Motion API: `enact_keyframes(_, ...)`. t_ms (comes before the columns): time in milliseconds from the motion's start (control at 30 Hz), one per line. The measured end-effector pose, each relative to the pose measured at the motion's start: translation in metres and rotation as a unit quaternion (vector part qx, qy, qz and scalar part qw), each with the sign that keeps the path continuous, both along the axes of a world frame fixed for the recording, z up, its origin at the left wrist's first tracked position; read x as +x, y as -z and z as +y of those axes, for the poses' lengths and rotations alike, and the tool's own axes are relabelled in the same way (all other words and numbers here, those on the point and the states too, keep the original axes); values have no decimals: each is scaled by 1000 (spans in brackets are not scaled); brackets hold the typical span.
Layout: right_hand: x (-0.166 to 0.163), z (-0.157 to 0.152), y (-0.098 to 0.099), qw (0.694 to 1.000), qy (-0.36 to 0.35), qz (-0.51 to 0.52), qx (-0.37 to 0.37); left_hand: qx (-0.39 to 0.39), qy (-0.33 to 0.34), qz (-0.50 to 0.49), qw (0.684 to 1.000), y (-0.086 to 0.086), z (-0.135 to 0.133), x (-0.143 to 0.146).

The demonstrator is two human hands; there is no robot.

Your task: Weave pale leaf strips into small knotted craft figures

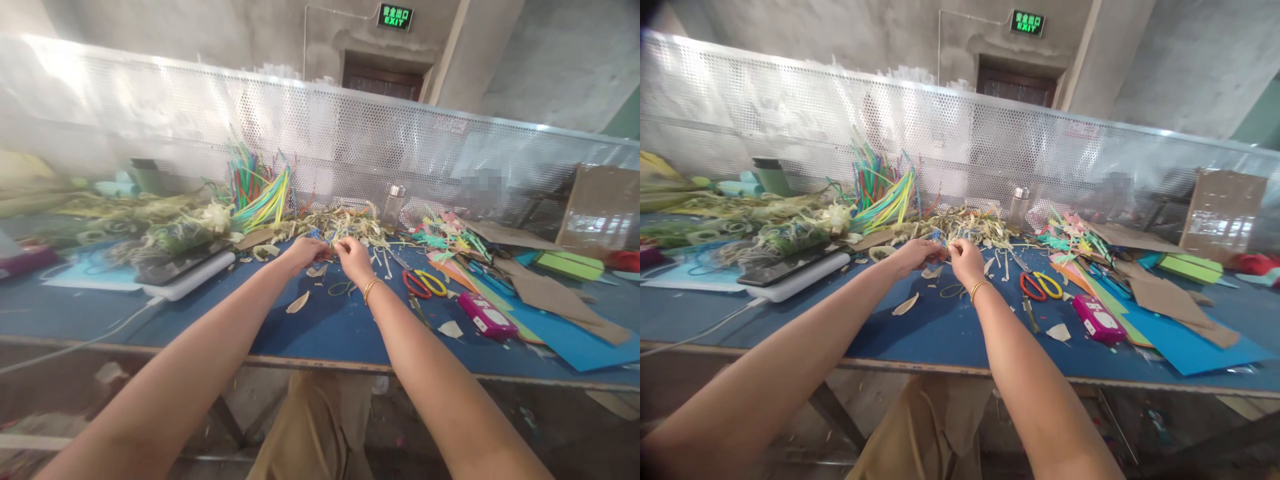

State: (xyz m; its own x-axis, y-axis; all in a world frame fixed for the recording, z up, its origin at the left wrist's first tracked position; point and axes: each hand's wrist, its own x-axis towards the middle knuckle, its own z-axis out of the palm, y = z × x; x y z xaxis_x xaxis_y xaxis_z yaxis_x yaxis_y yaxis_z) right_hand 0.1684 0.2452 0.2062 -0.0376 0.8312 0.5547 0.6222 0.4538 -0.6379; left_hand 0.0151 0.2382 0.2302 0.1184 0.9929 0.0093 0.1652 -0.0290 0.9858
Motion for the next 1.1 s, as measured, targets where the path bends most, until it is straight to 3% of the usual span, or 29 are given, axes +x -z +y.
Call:
enact_keyframes(233,-2,-3,3,997,-76,-7,-21,-49,-61,-153,985,3,11,-3)
enact_keyframes(367,-2,-3,4,996,-77,2,-53,-43,-57,-189,979,5,15,-4)
enact_keyframes(533,-2,-2,3,997,-55,-17,-52,-42,-24,-183,982,5,14,-4)
enact_keyframes(733,0,-1,4,997,-42,-21,-58,-11,-6,-109,994,3,9,-3)
enact_keyframes(900,-4,-3,2,982,-75,135,-114,6,-17,-93,995,4,10,-4)
enact_keyframes(1100,-12,-12,-6,907,-137,352,-186,-6,45,-69,997,7,9,-5)
